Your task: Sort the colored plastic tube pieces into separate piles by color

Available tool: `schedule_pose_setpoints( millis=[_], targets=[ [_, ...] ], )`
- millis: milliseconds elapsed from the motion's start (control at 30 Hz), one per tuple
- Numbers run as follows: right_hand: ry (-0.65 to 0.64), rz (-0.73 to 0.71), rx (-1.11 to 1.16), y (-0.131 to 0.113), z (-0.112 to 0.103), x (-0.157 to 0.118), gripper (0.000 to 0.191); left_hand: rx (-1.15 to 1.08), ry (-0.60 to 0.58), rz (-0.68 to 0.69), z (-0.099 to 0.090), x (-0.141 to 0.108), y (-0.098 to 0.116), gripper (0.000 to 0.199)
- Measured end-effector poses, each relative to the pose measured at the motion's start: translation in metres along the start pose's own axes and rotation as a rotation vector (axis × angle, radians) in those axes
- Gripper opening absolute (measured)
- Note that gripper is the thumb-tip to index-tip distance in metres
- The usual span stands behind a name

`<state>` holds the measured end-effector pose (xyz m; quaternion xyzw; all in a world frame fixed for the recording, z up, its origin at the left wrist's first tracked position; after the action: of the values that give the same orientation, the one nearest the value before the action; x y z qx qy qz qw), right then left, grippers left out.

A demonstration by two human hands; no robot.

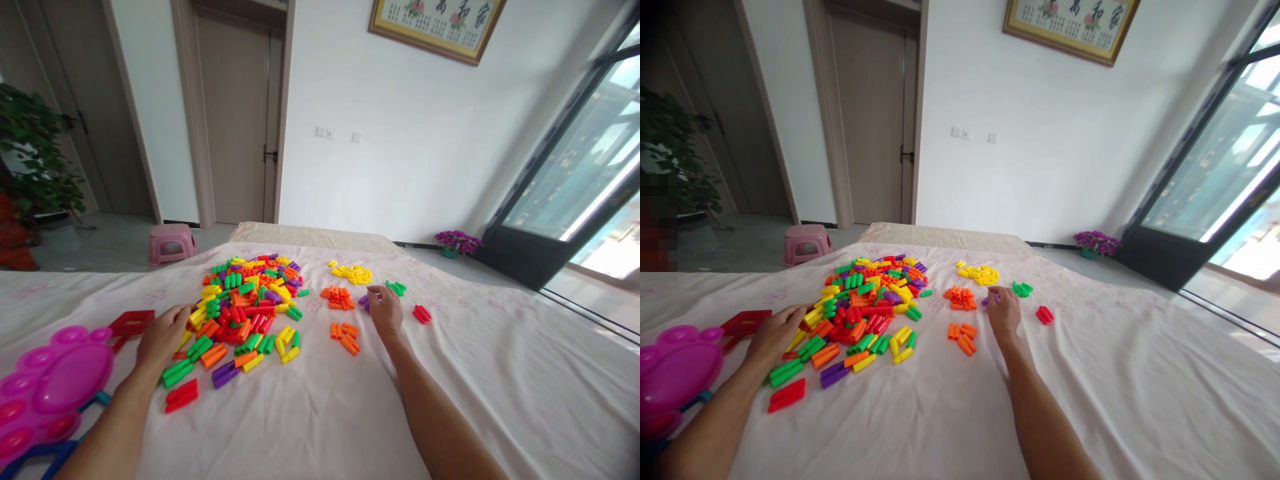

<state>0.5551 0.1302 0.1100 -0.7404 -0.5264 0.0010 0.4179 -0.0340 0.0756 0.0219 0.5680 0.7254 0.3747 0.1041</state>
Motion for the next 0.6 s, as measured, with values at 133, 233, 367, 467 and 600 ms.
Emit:
schedule_pose_setpoints(
  millis=[133,233,367,467,600],
  targets=[
    [-0.257,-0.292,0.18,-0.086,0.037,-0.044,0.021,0.009,0.014,0.002,-0.001,0.0,0.0,0.046],
    [-0.406,-0.43,0.212,-0.141,0.064,-0.083,0.017,-0.002,0.017,0.01,-0.001,0.001,0.0,0.046],
    [-0.496,-0.541,0.122,-0.189,0.09,-0.117,0.02,-0.003,0.024,0.014,-0.003,0.0,0.003,0.045],
    [-0.488,-0.58,0.034,-0.207,0.102,-0.124,0.023,-0.007,0.023,0.016,-0.004,-0.001,0.005,0.044],
    [-0.487,-0.549,0.039,-0.212,0.109,-0.12,0.018,-0.013,0.016,0.0,-0.004,-0.001,0.005,0.043]
  ],
)
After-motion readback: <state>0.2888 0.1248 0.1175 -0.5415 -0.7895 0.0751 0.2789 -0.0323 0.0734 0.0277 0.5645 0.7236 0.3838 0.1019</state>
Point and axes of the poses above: each hand's wrist, its own x-axis towards the middle knuckle, its own z-axis out of the palm, y = z × x, the point moved 9 cm from there along x, towards the middle knuckle, and after that the axes turned 10 degrees about z, right-handed, at the moved point
